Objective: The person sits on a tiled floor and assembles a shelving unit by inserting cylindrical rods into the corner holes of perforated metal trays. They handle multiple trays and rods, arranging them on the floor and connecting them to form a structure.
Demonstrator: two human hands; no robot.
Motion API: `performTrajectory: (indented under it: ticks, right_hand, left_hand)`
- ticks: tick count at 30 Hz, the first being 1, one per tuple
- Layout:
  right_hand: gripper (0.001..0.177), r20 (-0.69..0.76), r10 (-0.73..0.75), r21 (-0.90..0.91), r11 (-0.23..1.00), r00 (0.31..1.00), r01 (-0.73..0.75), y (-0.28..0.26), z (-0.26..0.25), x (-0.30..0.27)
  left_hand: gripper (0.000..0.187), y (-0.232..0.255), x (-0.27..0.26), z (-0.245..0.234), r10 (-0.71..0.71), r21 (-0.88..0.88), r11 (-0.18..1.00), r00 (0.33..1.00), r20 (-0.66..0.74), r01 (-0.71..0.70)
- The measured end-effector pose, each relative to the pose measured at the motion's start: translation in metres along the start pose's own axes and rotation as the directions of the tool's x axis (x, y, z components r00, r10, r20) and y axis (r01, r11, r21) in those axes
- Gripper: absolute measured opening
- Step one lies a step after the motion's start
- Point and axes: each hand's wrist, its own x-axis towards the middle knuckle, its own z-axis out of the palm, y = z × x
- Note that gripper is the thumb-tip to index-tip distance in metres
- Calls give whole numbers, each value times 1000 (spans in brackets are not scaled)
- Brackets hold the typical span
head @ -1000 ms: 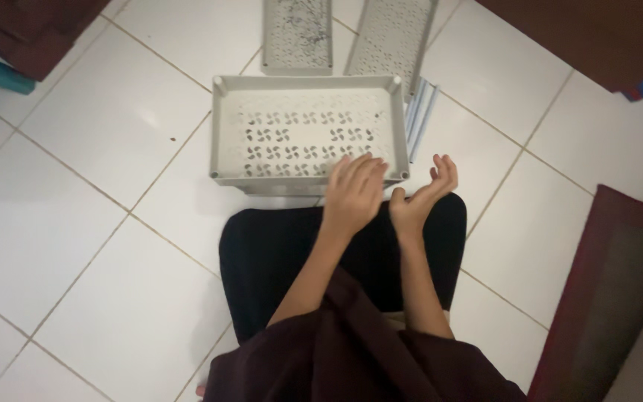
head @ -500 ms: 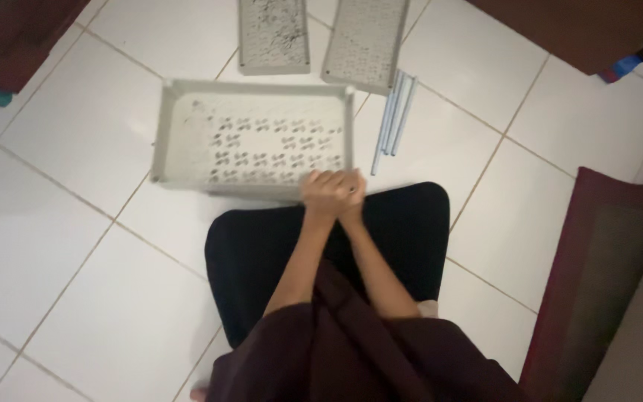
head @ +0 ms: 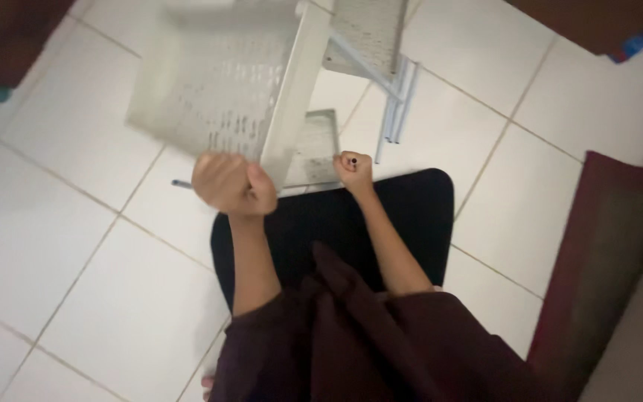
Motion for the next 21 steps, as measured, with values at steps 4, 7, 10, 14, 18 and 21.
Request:
performTrajectory:
  ticks: [4, 7, 10, 14, 18, 21]
  right_hand:
    - [36, 134, -27, 132, 991, 991, 10, -48, 8, 7]
    - [41, 187, -240, 123, 968, 953, 220, -96, -2, -12]
    - [61, -5, -417, 53, 908, 909, 416, -153, -24, -8]
    - [70, -146, -568, -214, 818, 810, 535, -209, -55, 12]
    - [35, 52, -163, 126, 980, 985, 155, -229, -76, 20]
    - [16, 25, -157, 211, 966, 987, 149, -240, -84, 8]
  left_hand:
    - [39, -6, 41, 1, 149, -117, 980, 985, -89, -159]
    - [40, 10, 26, 2, 172, -95, 979, 982, -71, -179]
    - [38, 13, 17, -6, 163, -122, 978, 986, -46, -167]
    - [36, 22, 10, -23, 182, -268, 947, 983, 3, -175]
    - [34, 24, 20, -34, 274, -336, 912, 960, 67, -237]
    - [29, 25, 29, -48, 103, -161, 985, 956, 276, -59]
